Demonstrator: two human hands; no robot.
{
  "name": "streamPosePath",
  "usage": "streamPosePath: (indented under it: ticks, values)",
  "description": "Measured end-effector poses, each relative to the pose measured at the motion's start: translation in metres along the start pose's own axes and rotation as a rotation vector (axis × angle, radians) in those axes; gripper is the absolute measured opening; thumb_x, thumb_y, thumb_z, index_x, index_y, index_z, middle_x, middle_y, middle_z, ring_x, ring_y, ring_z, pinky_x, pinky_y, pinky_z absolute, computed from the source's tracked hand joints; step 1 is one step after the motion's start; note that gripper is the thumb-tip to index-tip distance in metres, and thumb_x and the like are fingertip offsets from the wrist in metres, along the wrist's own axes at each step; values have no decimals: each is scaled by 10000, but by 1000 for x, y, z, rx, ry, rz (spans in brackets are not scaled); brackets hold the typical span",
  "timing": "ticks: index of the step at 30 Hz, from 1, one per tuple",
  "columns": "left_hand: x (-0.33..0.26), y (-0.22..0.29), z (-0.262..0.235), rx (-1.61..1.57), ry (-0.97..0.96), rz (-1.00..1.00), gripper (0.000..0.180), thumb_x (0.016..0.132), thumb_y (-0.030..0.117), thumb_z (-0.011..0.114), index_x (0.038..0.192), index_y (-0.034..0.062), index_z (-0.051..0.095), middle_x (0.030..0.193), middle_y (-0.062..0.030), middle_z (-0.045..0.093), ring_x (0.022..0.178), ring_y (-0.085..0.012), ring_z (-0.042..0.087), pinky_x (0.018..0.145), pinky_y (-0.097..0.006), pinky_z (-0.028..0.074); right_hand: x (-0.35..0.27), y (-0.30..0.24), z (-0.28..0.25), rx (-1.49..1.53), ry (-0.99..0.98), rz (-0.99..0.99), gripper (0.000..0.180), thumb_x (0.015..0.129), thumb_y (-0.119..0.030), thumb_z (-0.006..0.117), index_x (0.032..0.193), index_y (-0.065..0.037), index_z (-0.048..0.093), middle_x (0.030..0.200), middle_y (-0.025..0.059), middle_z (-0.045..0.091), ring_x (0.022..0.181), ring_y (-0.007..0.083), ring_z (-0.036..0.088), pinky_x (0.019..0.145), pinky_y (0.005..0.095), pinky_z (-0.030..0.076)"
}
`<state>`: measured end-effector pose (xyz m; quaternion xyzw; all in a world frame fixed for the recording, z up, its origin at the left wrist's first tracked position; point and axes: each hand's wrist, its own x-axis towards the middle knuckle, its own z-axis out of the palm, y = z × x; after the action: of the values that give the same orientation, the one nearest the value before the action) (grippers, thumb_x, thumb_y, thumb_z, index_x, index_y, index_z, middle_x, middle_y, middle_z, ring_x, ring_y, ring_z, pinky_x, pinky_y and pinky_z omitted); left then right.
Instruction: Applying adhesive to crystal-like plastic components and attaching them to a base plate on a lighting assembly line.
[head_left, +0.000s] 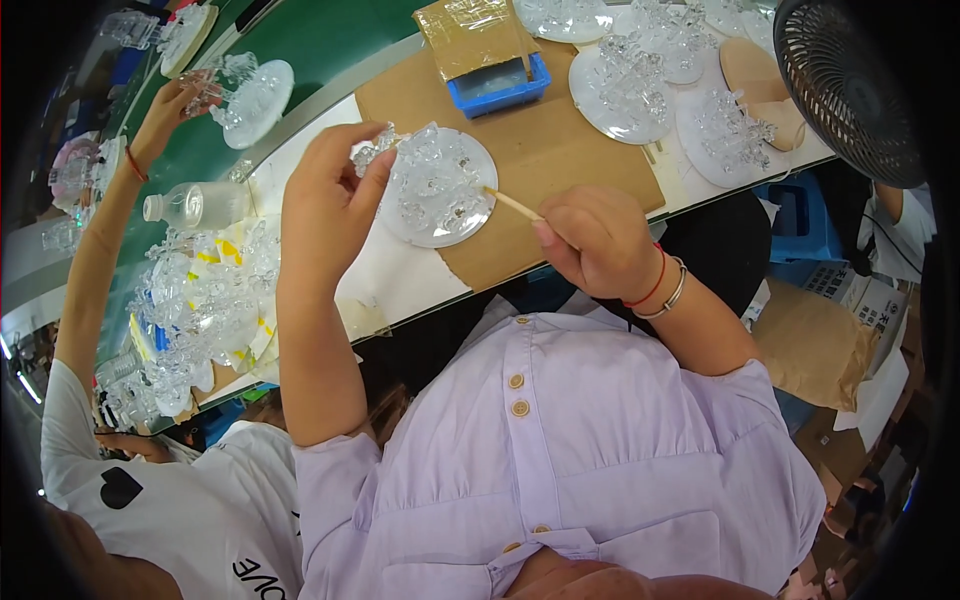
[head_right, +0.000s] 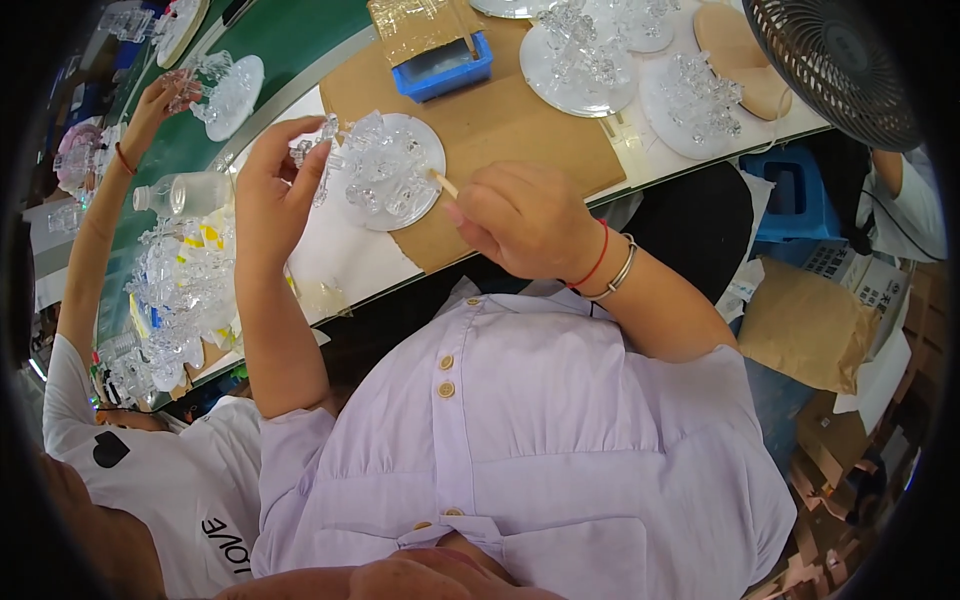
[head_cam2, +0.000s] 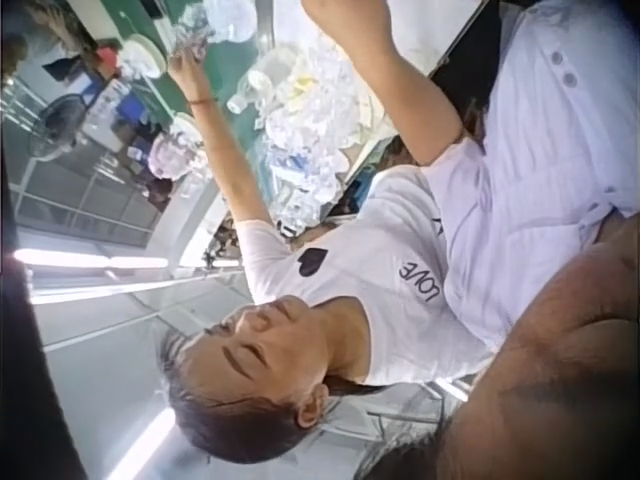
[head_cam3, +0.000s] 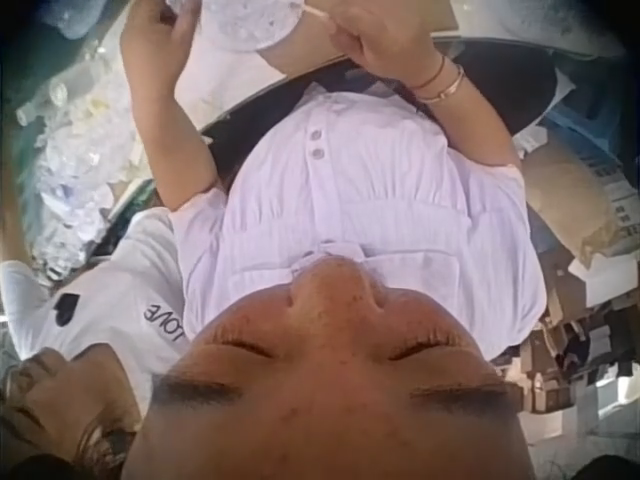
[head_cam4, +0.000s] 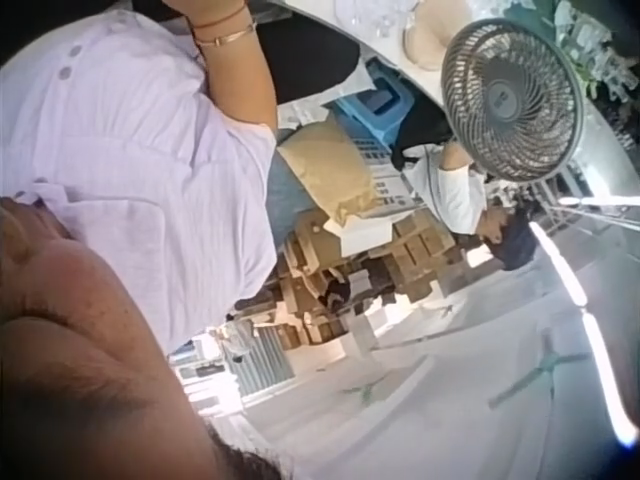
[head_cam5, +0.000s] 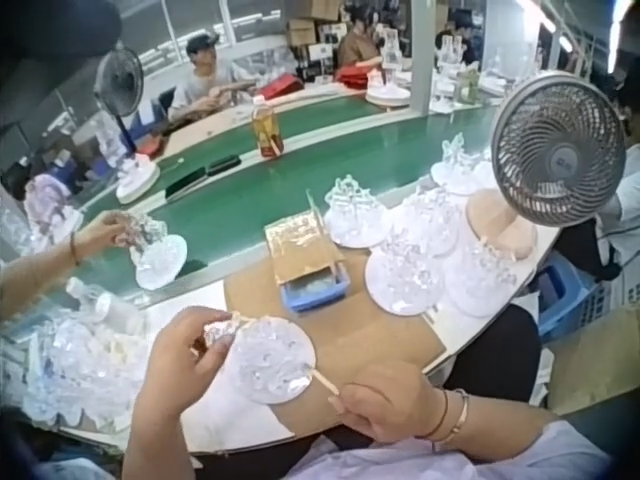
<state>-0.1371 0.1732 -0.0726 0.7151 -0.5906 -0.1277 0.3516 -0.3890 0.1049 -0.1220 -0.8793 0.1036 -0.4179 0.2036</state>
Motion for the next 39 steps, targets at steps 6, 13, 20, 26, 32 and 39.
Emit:
streamPosePath:
  ticks: [6, 13, 20, 26, 32, 39]
  values:
    - [-5, 1, -3, -25, -37, -37, 173, 850, 79, 674, 1016, 42, 645, 950, -62, 650, 596, -139, 510, 585, -264, 463, 6, 11, 2, 12, 39, 35, 97, 841, 21, 633, 863, -7, 543, 749, 122, 616, 617, 295, 600, 553, 354, 484]
    - [-3, -10, -3, -67, -62, -30, 188, 850, 66, 667, 1033, 43, 630, 1107, -55, 665, 627, -118, 507, 601, -259, 477, 2, -1, -3, 38, -9, 27, 100, 841, 22, 631, 865, -13, 541, 745, 118, 608, 634, 295, 601, 562, 352, 481]
    - [-3, -6, -1, -88, -48, -36, 177, 852, 72, 662, 1024, 41, 633, 1155, -62, 661, 614, -112, 496, 603, -249, 479, 6, 9, -1, 14, 40, -6, 109, 835, 3, 644, 853, -11, 537, 745, 117, 609, 613, 297, 598, 540, 355, 480]
    - [-12, -2, -5, -57, 24, -65, 174, 831, 60, 662, 999, 26, 633, 1142, -75, 669, 586, -104, 493, 579, -249, 473, 2, -8, -3, 39, -1, -53, 108, 832, -18, 650, 837, -11, 542, 755, 120, 613, 605, 283, 598, 514, 354, 472]
    - [-13, 4, 12, -49, 77, -85, 169, 822, 58, 668, 979, 12, 629, 1153, -97, 663, 565, -105, 529, 566, -253, 479, -4, -6, -6, -18, -35, -86, 125, 815, -26, 663, 844, -14, 542, 757, 113, 616, 578, 262, 579, 496, 330, 456]
    - [-30, 8, -3, -39, 117, -122, 195, 817, 53, 683, 999, 13, 627, 1163, -108, 652, 561, -104, 534, 570, -253, 481, 7, -8, 1, 85, -41, -100, 113, 820, -11, 655, 843, -17, 544, 734, 114, 609, 590, 268, 587, 504, 340, 459]
